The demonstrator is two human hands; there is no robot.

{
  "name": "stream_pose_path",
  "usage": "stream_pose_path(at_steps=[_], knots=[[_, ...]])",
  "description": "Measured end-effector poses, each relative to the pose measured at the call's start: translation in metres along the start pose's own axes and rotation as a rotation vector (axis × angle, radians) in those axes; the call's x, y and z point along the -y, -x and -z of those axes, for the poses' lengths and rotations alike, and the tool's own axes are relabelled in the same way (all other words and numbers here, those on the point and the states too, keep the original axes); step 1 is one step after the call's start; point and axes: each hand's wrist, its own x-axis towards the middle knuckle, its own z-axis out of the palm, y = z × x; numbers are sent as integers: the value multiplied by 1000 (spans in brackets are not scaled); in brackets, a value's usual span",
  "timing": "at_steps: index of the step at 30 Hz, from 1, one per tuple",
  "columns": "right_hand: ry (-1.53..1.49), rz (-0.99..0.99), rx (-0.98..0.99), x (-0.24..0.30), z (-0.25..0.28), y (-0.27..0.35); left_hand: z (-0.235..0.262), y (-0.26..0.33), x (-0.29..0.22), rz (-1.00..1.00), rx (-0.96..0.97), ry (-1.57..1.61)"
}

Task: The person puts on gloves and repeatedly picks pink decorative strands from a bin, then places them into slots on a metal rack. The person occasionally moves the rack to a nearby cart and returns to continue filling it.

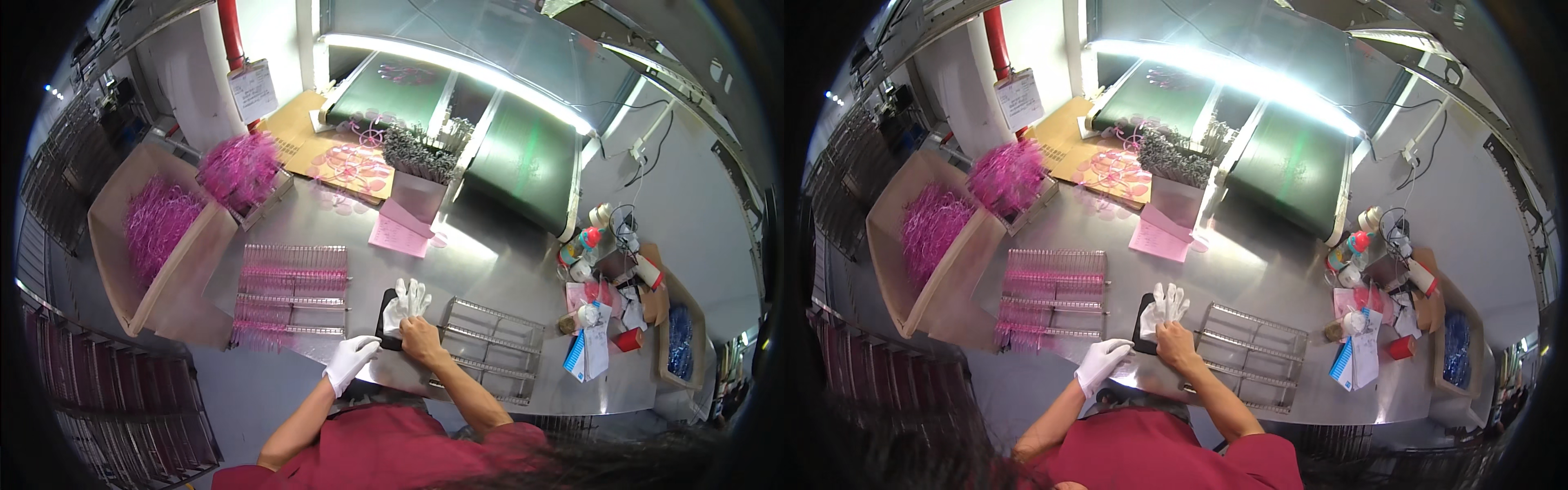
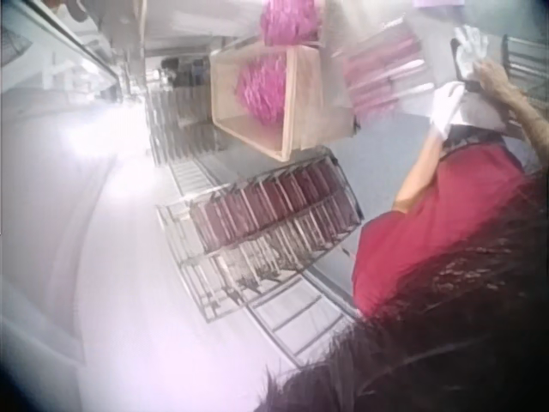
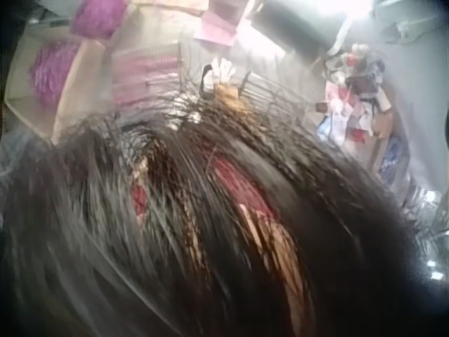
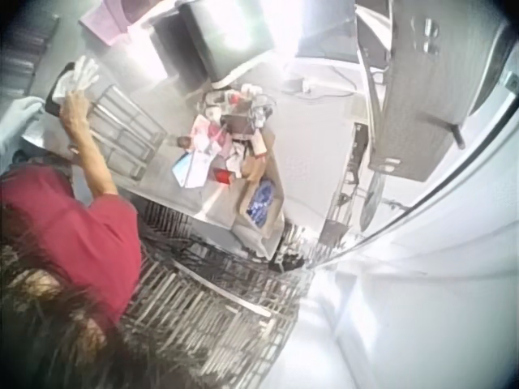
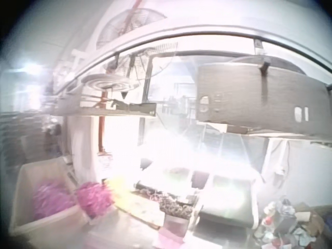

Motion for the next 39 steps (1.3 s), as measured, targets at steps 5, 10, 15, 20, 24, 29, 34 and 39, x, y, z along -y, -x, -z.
stream_pose_path(at_steps=[5, 10, 15, 20, 24, 29, 34, 39], knots=[[-754, -207, -113, -2, 8, 2, -21, -6, -10, 29, -138, -68], [-949, -202, -51, 37, 38, 27, -46, -10, -16, -67, -121, 4], [-658, -128, -116, 67, 76, 53, -36, 4, -29, -196, -256, -721], [-812, -334, 407, 86, 71, 62, -42, 13, -26, -490, -259, -1072], [-1400, -514, 712, 74, 62, 50, -31, 28, -29, -557, -293, -1165], [-2283, -340, 450, 96, 79, 35, -5, 42, -25, -437, -525, -1114], [-1962, -342, -165, 174, 64, -3, 21, 51, -42, -725, -526, -967], [-1430, -149, -379, 234, 52, -45, 60, 76, -67, -1115, -452, -674]])
